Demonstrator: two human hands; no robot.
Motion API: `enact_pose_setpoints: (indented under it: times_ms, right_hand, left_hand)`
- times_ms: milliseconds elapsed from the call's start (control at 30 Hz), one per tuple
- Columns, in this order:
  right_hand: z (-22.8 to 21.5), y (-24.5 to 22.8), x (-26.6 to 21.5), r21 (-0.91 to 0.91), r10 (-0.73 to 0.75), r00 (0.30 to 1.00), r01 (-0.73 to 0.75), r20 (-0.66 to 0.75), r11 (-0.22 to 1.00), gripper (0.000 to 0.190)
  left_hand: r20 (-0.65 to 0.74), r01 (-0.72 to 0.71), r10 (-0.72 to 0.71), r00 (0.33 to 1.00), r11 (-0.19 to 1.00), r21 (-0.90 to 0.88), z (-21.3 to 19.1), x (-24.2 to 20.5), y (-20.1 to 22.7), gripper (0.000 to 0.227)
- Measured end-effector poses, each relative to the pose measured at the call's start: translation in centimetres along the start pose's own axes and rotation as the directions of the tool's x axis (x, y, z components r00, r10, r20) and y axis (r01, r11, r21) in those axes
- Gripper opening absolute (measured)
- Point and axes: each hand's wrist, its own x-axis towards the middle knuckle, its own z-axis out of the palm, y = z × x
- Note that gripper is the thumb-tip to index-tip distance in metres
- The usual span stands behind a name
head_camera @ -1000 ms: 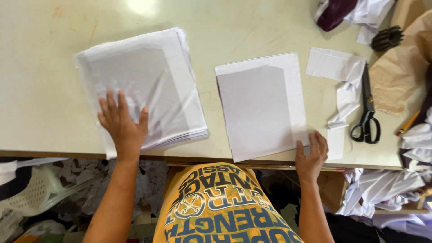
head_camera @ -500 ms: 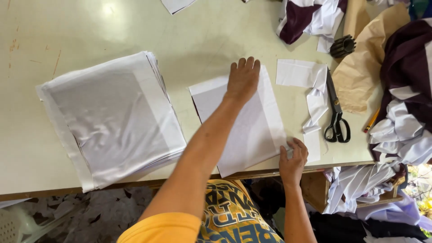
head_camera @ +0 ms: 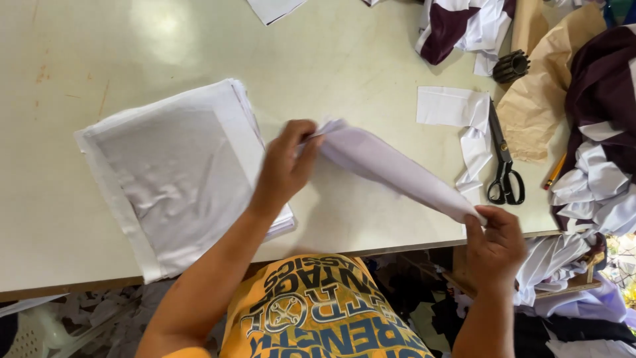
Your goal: The person folds a stack of white fabric pieces on a table, aligns them, and places a tan pattern piece on top. They smooth the pattern and fabric with their hands, then pick up a handheld steamer at the end.
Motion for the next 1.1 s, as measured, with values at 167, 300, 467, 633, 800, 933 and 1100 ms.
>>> enact_pose_setpoints:
  times_ms: [167,300,467,633,800,933,1100]
  right_hand:
    - [3.1,-8.1,-2.0,0.174,-0.192,0.967,0.163,0.168,0.971,0.028]
    - [10.5,-16.7,-3.3,0.56,-0.443,0.819,0.188,0.365,0.807,0.033]
    - [19.7,-22.8,-4.6,0.549,-0.477,0.744,0.179,0.467,0.817,0.031]
    - [26.4,-18.8,-6.7,0.248,-0.054,0.795,-0.123,0.604,0.961,0.033]
    - [27.8,-15.4,-6.5,-0.007,0.407,0.685,-0.506,0.604,0.862,0.037]
    - [27.3,-15.0,-6.4,-0.035,0.466,0.662,-0.554,0.587,0.832,0.037]
    - [27.0,-14.7,-5.4,-0.029,0.535,0.58,-0.661,0.614,0.75,0.032]
  left_hand:
    - [-0.234,0.074,-0.029,0.972,0.98,0.184,-12.9,-8.2,3.3,0.021]
    - [-0.444,0.236,-0.002,0.896,0.849,0.473,-24.5,-13.8,4.1,0.025]
    - [-0.148,0.075,0.047,0.988,0.695,0.715,-34.0,-9.0,3.4,0.021]
    - [0.084,-0.004,-0.069,0.994,0.751,0.66,-30.8,-2.2,-7.7,0.017]
    - [0.202,-0.123,-0.032,0.979,0.697,0.706,-22.3,1.2,-16.2,0.007]
    - [0.242,-0.185,0.012,0.97,0.682,0.708,-18.9,1.8,-17.9,0.004]
    - [0.222,-0.282,0.176,0.959,0.532,0.798,-17.3,1.8,-15.5,0.061]
